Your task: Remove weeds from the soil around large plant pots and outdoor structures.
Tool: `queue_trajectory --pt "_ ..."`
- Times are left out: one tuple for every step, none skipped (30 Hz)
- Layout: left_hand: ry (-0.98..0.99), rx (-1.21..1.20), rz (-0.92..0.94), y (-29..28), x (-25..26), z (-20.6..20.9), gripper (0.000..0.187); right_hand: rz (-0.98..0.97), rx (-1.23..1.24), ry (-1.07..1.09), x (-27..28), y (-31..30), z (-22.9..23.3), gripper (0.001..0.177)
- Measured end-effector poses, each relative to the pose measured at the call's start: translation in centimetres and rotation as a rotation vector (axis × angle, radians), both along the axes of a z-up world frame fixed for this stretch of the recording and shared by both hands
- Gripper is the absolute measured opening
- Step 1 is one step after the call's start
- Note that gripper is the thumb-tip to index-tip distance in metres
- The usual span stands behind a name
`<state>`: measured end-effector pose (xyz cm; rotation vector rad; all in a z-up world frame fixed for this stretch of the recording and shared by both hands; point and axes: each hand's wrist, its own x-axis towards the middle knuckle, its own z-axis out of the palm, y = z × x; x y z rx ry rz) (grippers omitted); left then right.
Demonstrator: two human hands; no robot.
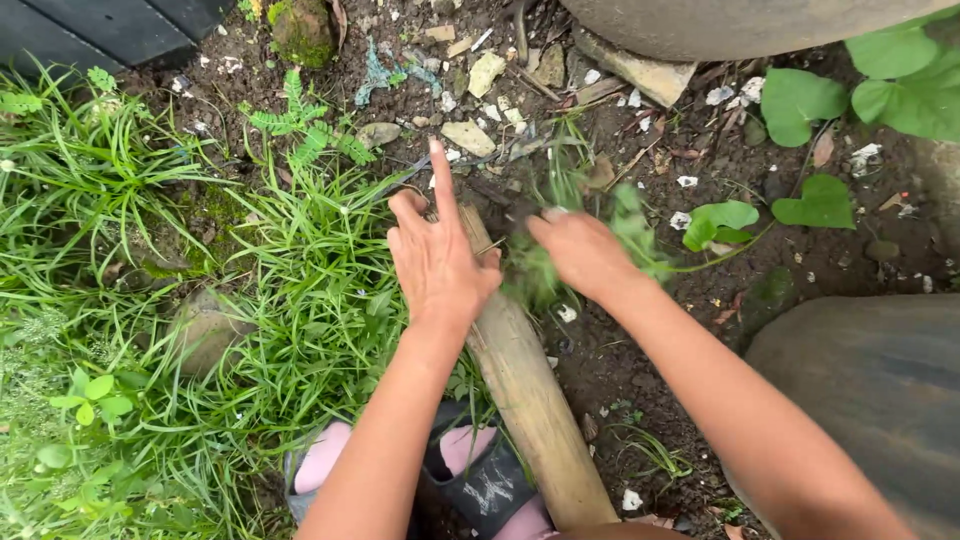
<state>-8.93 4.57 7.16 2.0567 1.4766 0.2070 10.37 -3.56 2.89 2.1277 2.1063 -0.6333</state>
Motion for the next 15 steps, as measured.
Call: queue_trajectory --pt "-0.001 -0.009 0.001 0.0 0.0 -0.1 0.146 0.001 -0.009 -0.001 1.3 -1.7 1.0 0.035" --pt "0.002 -0.015 0.009 -0.1 0.1 -0.1 0.144 -0.073 -0.040 0.039 2.5 -3.4 2.1 0.038" --pt "0.003 -0.019 0.017 -0.1 0.2 -0.1 0.142 -0.148 -0.067 0.076 3.9 -5.0 3.3 0.042" --pt "-0.001 -0.026 0.018 -0.2 0.3 -0.3 0.142 -0.148 -0.074 0.072 5.8 -6.3 5.0 0.042" --pt "0.008 -0.018 0.009 -0.2 0.4 -0.4 0.141 -0.210 -0.015 -0.086 7.7 -7.6 6.6 0.047" --pt "0.017 -0.009 0.000 -0.2 0.5 -0.5 0.141 -0.270 0.043 -0.244 9.5 -8.9 8.2 0.052" --pt "0.016 -0.011 -0.005 -0.2 0.6 -0.6 0.141 -0.275 0.041 -0.245 8.8 -8.4 10.5 0.052" --pt "0.012 -0.013 -0.013 -0.3 0.6 -0.5 0.140 -0.413 0.158 -0.144 8.1 -7.9 12.8 0.046" --pt "0.009 -0.006 -0.022 0.0 0.6 -0.4 0.139 -0.552 0.283 -0.038 7.3 -7.1 15.0 0.040" --pt "0.009 0.002 -0.027 0.1 0.6 -0.6 0.139 -0.557 0.291 -0.037 8.9 -7.9 12.4 0.040" --pt "0.014 0.013 -0.032 0.0 0.6 -0.8 0.139 -0.526 0.275 -0.062 10.5 -8.7 9.7 0.035" --pt "0.019 0.024 -0.037 -0.1 0.6 -1.0 0.139 -0.495 0.260 -0.087 12.0 -9.4 7.0 0.031" --pt "0.013 0.027 -0.040 -0.1 0.6 -0.7 0.139 -0.497 0.264 -0.093 9.4 -8.1 8.3 0.031" --pt "0.021 -0.005 -0.029 -0.1 0.5 -0.6 0.138 -0.737 -0.028 0.120 6.9 -6.8 9.5 0.020" --pt "0.034 -0.037 -0.016 0.0 0.3 -0.4 0.138 -0.962 -0.330 0.343 4.3 -5.3 10.5 0.024"
